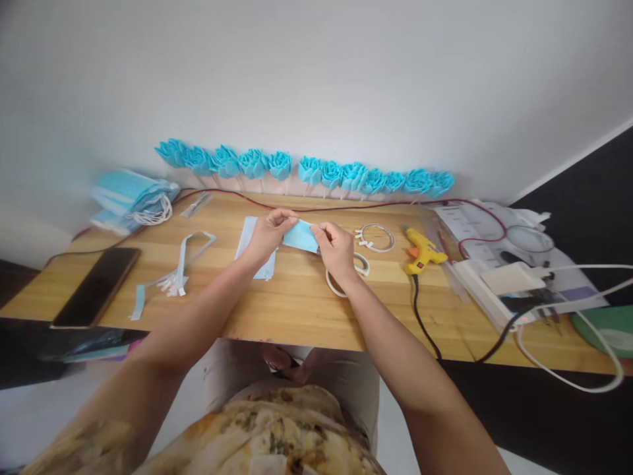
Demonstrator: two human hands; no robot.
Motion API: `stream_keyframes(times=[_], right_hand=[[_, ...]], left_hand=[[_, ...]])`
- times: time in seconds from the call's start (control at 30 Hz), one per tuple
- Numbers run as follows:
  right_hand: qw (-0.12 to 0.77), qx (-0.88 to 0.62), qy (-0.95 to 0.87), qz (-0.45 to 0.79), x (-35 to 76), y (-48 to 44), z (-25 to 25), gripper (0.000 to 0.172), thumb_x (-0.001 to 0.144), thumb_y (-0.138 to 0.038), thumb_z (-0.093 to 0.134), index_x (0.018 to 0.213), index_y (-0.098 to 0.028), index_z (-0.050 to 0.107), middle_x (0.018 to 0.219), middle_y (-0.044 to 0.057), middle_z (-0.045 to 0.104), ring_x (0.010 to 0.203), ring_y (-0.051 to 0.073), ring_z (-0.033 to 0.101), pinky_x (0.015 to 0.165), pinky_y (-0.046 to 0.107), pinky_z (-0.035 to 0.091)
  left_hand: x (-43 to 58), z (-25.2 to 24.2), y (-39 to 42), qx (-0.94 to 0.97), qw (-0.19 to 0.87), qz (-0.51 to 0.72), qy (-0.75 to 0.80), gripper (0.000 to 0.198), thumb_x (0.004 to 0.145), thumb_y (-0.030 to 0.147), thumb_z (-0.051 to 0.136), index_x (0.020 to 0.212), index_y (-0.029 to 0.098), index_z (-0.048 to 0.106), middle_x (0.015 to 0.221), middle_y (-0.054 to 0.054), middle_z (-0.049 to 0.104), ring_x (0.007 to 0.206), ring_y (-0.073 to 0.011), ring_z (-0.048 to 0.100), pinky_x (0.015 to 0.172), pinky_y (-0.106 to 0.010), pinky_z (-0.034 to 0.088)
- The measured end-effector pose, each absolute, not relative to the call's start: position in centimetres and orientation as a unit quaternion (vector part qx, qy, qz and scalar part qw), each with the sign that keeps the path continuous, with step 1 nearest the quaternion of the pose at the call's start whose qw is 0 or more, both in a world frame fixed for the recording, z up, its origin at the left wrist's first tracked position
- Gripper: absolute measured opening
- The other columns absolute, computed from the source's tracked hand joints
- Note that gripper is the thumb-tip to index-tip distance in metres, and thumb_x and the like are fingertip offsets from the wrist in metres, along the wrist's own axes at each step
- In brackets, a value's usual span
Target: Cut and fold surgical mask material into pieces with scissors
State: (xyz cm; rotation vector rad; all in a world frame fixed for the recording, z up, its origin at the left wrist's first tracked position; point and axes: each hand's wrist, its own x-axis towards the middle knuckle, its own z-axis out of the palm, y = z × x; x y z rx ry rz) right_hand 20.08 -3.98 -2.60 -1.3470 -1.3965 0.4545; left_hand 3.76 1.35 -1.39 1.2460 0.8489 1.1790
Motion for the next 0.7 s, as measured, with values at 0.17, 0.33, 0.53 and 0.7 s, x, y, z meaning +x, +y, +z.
stream_keyframes(times=[0.17, 0.33, 0.53, 0.7], right_hand=[[0.562, -0.570, -0.579, 0.154, 19.9, -4.3, -2.3, 0.033, 0.089, -0.048, 0.058, 0.072, -0.020, 0.062, 0.056, -0.003, 0.051, 0.056, 0.013, 0.045, 0.056, 0.027, 0.036], [0.575, -0.575, -0.566, 0.134, 20.1, -4.2, -2.5, 0.032, 0.090, -0.047, 0.059, 0.073, -0.019, 0.064, 0.055, -0.003, 0.054, 0.055, 0.013, 0.048, 0.056, 0.027, 0.038], [0.584, -0.565, -0.549, 0.194, 20.0, -4.0, -2.9, 0.030, 0.089, -0.048, 0.061, 0.081, -0.020, 0.067, 0.060, -0.002, 0.062, 0.057, 0.015, 0.057, 0.059, 0.028, 0.046], [0.600, -0.550, -0.550, 0.191, 20.2, -4.1, -2.6, 0.029, 0.092, -0.048, 0.058, 0.095, -0.021, 0.068, 0.065, -0.001, 0.066, 0.062, 0.015, 0.063, 0.066, 0.029, 0.050]], left_hand=[[3.3, -0.9, 1.1, 0.525, 0.633, 0.449, 0.349, 0.050, 0.070, 0.046, 0.084, 0.110, 0.020, 0.068, 0.079, 0.001, 0.064, 0.063, -0.0098, 0.054, 0.053, -0.022, 0.038], [3.6, -1.4, 0.8, 0.554, 0.656, 0.353, 0.372, 0.040, 0.062, 0.044, 0.088, 0.073, 0.014, 0.064, 0.062, 0.001, 0.060, 0.054, -0.0070, 0.048, 0.053, -0.022, 0.035], [3.5, -1.9, 1.4, 0.508, 0.651, 0.438, 0.355, 0.031, 0.068, 0.039, 0.083, 0.076, 0.015, 0.065, 0.066, 0.002, 0.063, 0.058, -0.0074, 0.053, 0.056, -0.022, 0.039], [2.9, -1.9, 2.5, 0.443, 0.650, 0.496, 0.369, 0.026, 0.074, 0.035, 0.079, 0.081, 0.016, 0.062, 0.073, 0.001, 0.066, 0.064, -0.0091, 0.060, 0.060, -0.021, 0.043]])
